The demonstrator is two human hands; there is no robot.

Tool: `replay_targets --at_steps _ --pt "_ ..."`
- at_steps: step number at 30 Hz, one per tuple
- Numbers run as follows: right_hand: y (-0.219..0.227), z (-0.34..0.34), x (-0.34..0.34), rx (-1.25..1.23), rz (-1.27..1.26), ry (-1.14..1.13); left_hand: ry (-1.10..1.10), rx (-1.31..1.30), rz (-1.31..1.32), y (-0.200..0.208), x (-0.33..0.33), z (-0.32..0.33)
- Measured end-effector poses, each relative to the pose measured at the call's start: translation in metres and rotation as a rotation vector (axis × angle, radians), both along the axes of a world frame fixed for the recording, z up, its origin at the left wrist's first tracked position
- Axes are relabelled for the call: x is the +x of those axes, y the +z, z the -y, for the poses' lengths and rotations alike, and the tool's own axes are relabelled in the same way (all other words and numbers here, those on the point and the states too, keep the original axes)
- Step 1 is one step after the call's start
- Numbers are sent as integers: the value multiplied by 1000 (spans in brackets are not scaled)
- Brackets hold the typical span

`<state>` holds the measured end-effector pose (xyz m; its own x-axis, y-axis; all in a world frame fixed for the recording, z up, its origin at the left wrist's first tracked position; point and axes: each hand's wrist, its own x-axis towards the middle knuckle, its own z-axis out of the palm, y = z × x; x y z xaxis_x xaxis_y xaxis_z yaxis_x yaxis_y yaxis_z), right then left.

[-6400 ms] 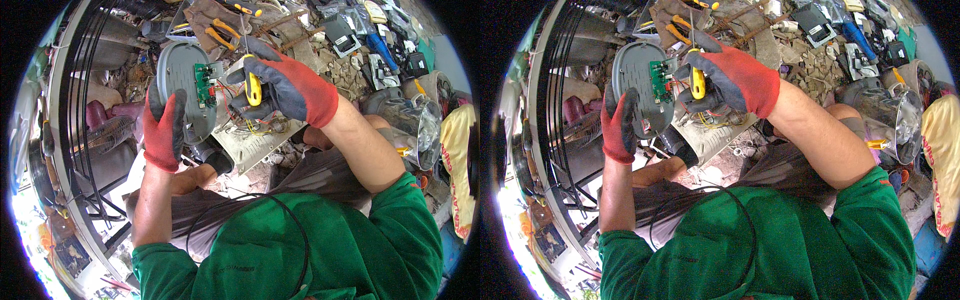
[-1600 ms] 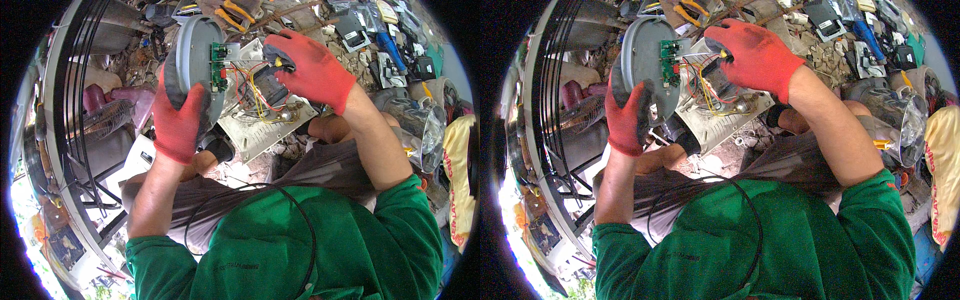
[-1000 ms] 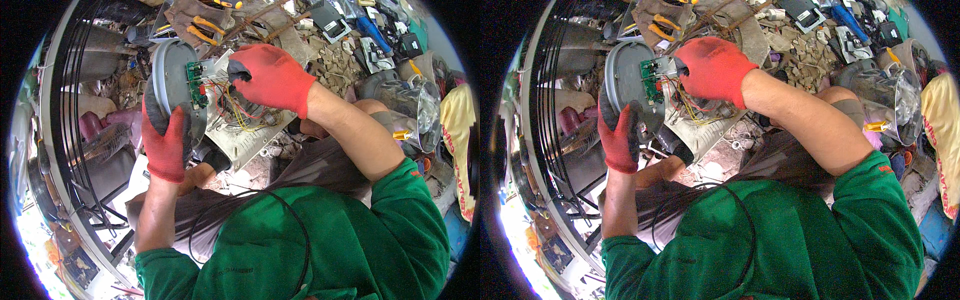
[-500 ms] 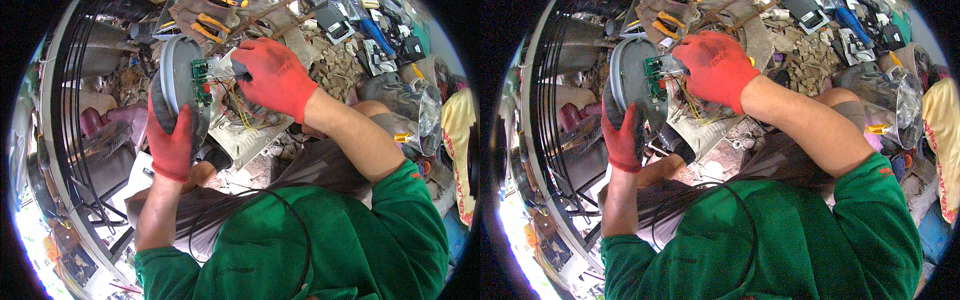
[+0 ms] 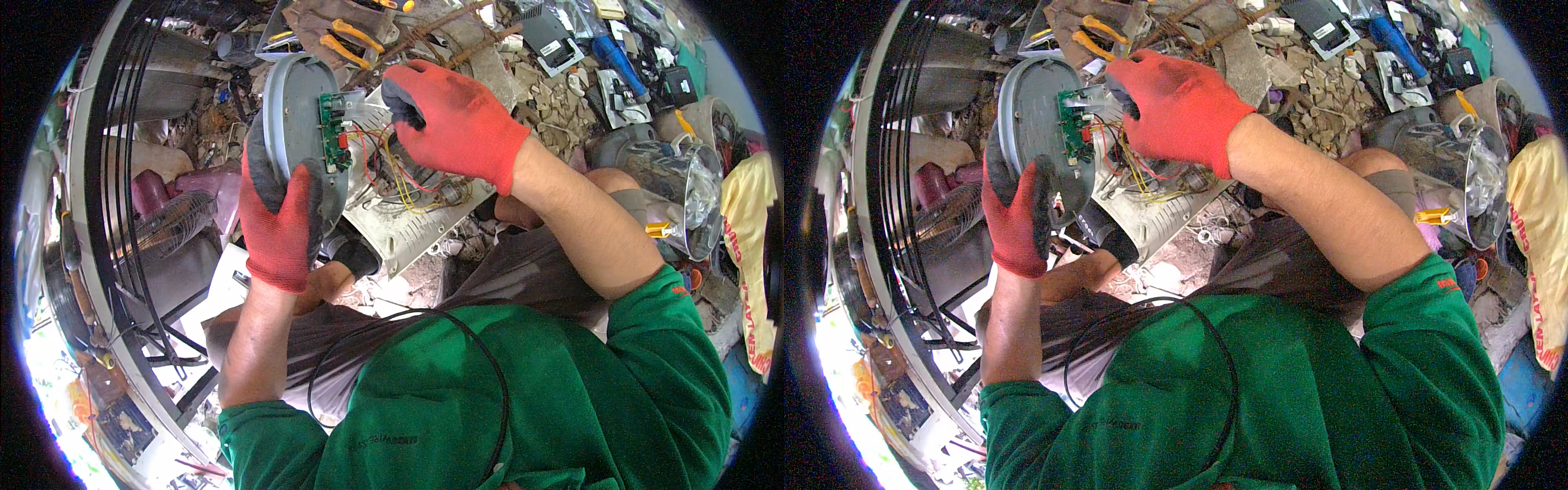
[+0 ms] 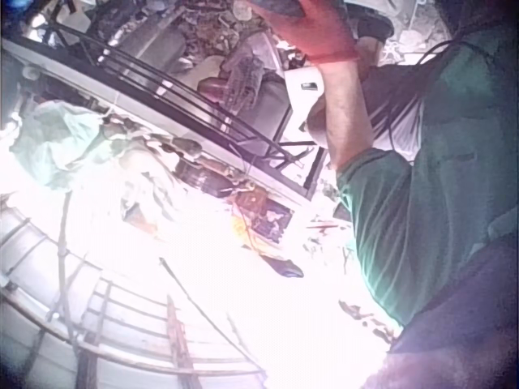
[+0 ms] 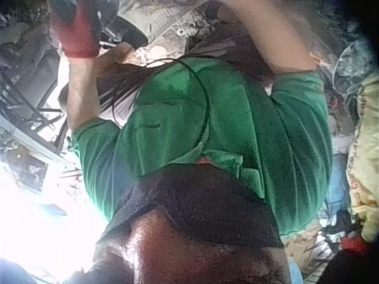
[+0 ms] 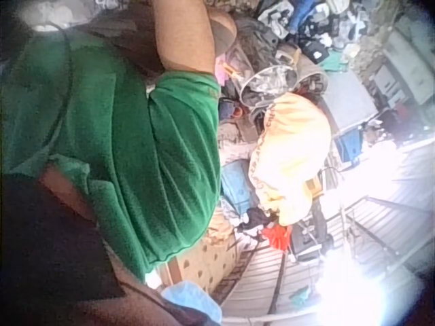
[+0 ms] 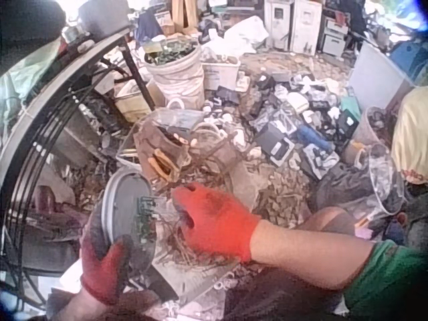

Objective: The person uses a screwdriver to remove a green circuit board and internal wiring from the base of a plastic electronic appliance.

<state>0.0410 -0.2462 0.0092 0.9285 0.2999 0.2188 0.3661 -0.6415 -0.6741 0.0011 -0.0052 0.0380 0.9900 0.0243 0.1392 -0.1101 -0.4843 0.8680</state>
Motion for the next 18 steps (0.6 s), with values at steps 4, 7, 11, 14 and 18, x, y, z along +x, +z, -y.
replay_targets --at_steps 4,7,11,14,18 --pt "3 -8 5 61 -42 82 -17 12 -18 3 -1 4" --pt "6 -23 5 83 -39 110 -40 -18 -75 6 0 5" --pt "-2 -35 4 63 66 86 -62 -107 -83 10 -3 11" --pt "-1 -38 3 2 66 96 -62 -20 -74 13 -6 14" --pt "-2 -41 5 -49 77 89 -74 2 -88 21 -6 18"
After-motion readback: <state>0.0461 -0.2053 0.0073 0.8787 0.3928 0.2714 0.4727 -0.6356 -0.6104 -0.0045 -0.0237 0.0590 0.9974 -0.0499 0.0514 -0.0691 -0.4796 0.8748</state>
